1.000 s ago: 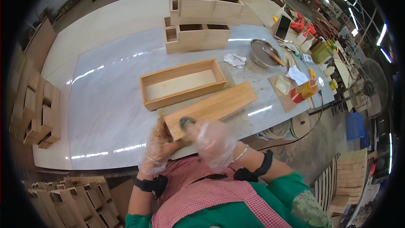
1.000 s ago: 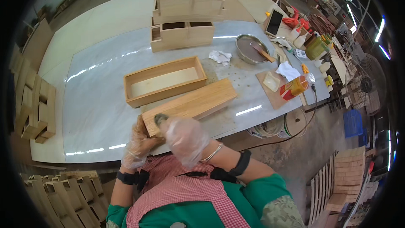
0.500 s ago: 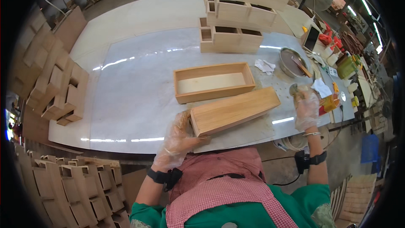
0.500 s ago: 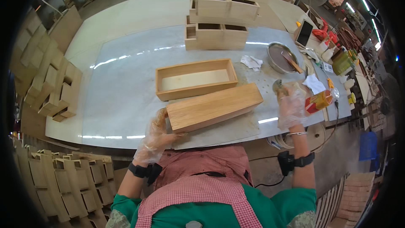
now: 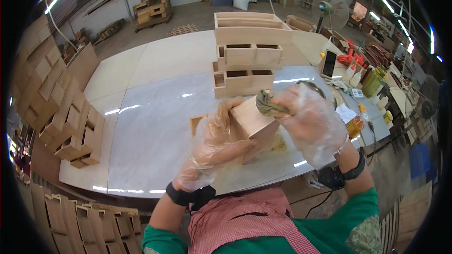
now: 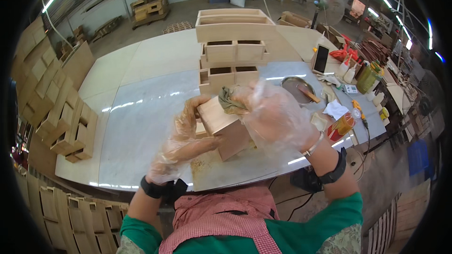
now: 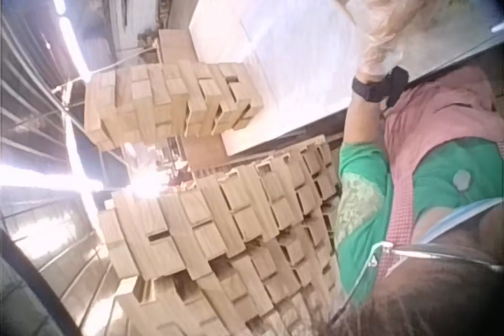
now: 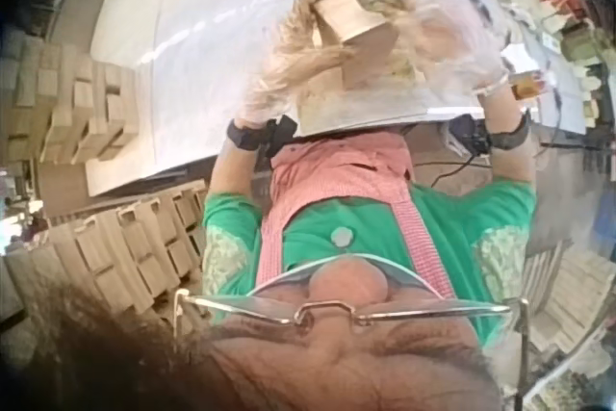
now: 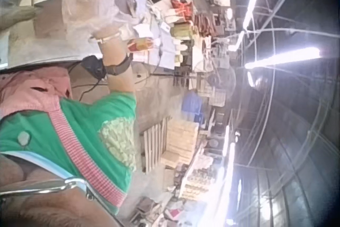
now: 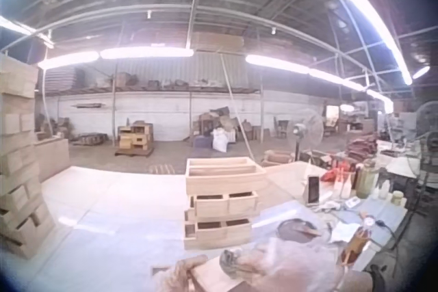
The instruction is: The person wipes the surfaces of a wooden drawer with a cloth, places it onto a stack, and then wipes the interior and exterior of another wooden drawer and its divider.
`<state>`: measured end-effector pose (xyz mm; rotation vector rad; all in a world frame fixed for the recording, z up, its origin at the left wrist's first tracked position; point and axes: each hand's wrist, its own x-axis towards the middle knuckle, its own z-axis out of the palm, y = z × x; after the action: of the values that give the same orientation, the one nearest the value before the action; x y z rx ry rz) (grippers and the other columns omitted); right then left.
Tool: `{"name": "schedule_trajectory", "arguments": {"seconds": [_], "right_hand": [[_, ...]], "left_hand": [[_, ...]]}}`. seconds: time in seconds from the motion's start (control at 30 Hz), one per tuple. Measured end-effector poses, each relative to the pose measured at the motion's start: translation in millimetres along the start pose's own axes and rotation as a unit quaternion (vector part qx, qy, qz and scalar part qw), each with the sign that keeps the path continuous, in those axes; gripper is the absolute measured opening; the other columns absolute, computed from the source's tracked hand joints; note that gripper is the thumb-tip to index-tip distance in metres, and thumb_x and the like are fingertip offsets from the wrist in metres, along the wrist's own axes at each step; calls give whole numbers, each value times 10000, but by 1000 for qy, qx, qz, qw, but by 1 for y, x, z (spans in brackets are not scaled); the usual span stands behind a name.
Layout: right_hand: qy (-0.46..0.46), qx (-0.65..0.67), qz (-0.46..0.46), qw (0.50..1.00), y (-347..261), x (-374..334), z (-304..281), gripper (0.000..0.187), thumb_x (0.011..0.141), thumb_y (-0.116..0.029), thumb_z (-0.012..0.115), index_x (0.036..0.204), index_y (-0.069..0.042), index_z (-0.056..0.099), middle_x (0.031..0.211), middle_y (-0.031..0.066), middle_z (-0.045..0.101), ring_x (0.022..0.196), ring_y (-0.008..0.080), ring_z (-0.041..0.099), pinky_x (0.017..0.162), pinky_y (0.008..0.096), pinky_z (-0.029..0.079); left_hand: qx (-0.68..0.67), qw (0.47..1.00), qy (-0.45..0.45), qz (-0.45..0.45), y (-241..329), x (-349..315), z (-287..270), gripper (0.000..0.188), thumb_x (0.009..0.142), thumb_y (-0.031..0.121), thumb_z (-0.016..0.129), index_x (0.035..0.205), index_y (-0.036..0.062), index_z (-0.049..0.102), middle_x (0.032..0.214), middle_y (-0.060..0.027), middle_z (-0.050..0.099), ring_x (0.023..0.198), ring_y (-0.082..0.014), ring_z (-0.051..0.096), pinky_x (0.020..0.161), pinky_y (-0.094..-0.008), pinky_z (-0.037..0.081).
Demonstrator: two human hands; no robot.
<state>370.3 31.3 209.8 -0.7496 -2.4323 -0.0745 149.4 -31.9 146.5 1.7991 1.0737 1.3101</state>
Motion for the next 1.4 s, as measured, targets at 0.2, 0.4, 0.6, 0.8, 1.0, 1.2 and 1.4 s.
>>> {"name": "schedule_trajectory", "arguments": {"seconds": [0.2,0.4,0.6,0.8,1.0,1.2,1.4], "right_hand": [[-71,-18,-162,984,16,6,16,208,761,-142,583,953,-77,632,917,125,616,840,288,607,733,377,508],[-295,-129,-45,946,7,65,28,317,779,-155,610,1094,-124,593,877,131,601,836,291,617,684,399,503],[-88,-50,-67,993,23,26,20,189,759,-177,604,900,-53,629,849,155,625,783,312,620,696,379,523],[-56,68,-198,976,11,48,62,186,766,-184,598,894,-48,592,817,119,597,792,285,613,703,369,528],[-166,1,140,976,29,38,17,162,820,-166,584,931,-55,623,851,127,589,716,284,575,690,362,503],[-14,44,-146,988,10,30,43,167,753,-134,599,894,-51,632,887,122,613,773,291,586,722,375,499],[-197,-63,25,978,42,60,45,220,813,-178,568,992,-79,651,786,195,640,743,357,595,704,410,507]], "left_hand": [[-132,989,70,-17,-48,13,31,679,673,87,805,1268,22,485,1210,-52,566,1122,-134,507,997,-297,393],[-188,980,55,-19,-48,20,34,693,629,127,813,1243,22,510,1147,-42,603,1062,-135,543,978,-293,407],[-194,976,76,-55,-52,15,31,687,619,130,818,1227,18,518,1147,-51,603,1057,-134,541,947,-289,425],[-196,978,39,-62,-57,14,30,682,622,139,823,1218,19,515,1108,-73,622,1011,-147,570,896,-293,459],[-60,994,90,-14,-45,15,26,677,613,154,823,1207,31,522,1047,-82,645,957,-151,594,867,-295,476],[-8,998,10,-64,-58,19,29,692,614,205,829,1199,7,516,1039,-93,645,944,-159,598,854,-300,486],[-73,994,65,-51,-49,17,29,710,619,230,839,1207,-3,515,1081,-84,633,977,-139,585,863,-291,482]]}}
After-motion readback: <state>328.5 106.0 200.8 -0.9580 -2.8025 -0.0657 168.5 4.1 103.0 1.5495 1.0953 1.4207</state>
